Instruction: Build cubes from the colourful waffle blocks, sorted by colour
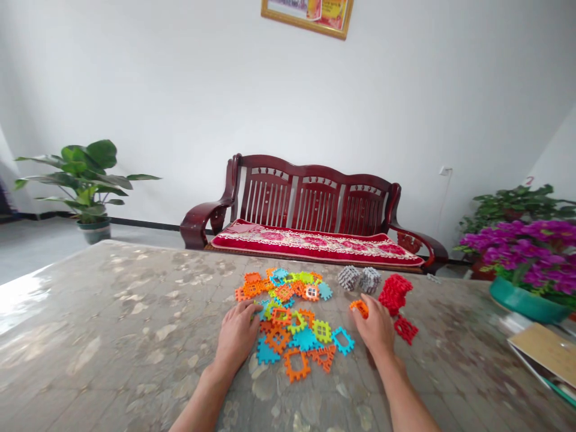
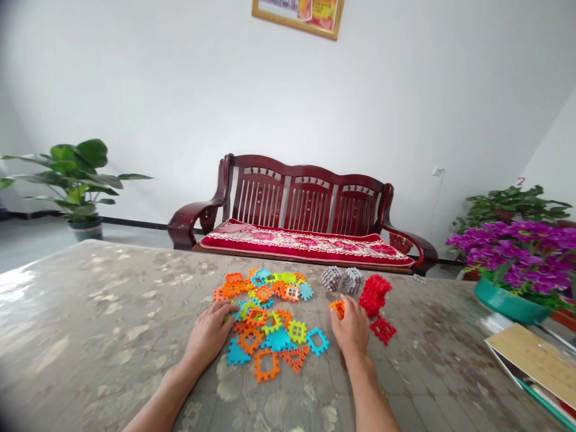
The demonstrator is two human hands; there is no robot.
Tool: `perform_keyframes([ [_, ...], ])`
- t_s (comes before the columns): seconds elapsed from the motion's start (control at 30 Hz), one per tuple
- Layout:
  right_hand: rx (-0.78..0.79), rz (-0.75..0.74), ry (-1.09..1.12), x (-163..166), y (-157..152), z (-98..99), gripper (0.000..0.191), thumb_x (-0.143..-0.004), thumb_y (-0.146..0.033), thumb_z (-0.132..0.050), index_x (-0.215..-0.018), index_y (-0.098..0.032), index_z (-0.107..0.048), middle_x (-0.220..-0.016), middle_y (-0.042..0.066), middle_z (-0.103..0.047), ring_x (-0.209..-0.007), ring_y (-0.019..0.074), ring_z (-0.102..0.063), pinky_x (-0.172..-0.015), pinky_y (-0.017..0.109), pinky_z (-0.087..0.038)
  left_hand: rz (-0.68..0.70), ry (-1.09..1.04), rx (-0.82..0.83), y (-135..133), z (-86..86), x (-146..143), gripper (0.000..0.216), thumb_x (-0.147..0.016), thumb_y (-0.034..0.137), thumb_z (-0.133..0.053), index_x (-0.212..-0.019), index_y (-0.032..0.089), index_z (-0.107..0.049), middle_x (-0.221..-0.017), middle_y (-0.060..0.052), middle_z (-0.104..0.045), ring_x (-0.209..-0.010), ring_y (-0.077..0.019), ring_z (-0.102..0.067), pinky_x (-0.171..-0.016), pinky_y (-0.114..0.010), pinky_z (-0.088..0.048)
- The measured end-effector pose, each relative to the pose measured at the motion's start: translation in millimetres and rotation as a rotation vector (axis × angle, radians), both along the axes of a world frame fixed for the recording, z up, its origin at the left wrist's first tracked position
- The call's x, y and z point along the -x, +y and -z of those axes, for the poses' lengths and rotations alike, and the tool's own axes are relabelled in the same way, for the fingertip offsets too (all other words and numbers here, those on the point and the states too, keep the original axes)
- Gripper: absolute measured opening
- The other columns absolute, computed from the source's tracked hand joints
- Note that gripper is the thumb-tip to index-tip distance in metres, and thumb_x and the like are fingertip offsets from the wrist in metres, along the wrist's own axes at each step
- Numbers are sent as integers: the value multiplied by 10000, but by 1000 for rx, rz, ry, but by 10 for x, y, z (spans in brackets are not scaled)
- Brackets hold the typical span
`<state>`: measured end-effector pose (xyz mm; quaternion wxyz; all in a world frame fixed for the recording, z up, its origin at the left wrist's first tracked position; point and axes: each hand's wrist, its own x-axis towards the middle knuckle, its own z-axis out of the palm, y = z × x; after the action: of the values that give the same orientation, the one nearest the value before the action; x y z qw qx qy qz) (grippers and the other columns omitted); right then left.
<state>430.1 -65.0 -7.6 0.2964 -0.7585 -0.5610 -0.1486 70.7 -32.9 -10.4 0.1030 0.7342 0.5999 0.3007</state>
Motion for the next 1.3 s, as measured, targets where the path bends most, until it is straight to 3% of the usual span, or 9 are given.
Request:
perform_keyframes([
  [0.13,-135,-280,56,235,25,-66,353,-878,-341,-485,-1116,-170,-684,-1163,118,-697,-1111,255,-608,-1001,414,-448,-3,-9,-2,0,7,0,314,-877,220,-465,-1055,244,-722,-1232,-64,-669,-1163,-232,-604,-1043,-397,-436],
  [0.27,-51,-529,118,588,-10,-126,252,-894,-285,-497,-999,-208,-713,-1030,80,-733,-1003,218,-654,-936,375,-489,-2,-11,-7,-10,1,3,311,-877,218,-464,-1048,241,-723,-1222,-66,-673,-1153,-233,-611,-1036,-400,-443],
  [0.5,-14,-767,173,1052,-178,-248,177,-868,-233,-570,-959,-228,-722,-946,52,-744,-919,200,-670,-862,339,-510,-2,-17,0,-16,-3,0,310,-875,203,-470,-1051,245,-721,-1229,-60,-666,-1160,-227,-603,-1044,-392,-435],
  [0.83,85,-928,172,1383,-366,-313,216,-791,-163,-634,-957,-271,-721,-963,6,-748,-942,186,-658,-905,344,-482,-1,-18,1,-15,-1,-7,290,-877,212,-485,-1048,252,-716,-1201,-57,-669,-1150,-213,-597,-1053,-385,-415],
  [1.3,153,-880,70,1404,-321,-227,435,-790,-115,-628,-1197,-268,-646,-1206,36,-681,-1132,216,-587,-1018,411,-448,3,-8,-8,-2,26,-4,303,-882,213,-464,-1050,255,-712,-1198,-53,-671,-1137,-217,-604,-1034,-389,-420],
])
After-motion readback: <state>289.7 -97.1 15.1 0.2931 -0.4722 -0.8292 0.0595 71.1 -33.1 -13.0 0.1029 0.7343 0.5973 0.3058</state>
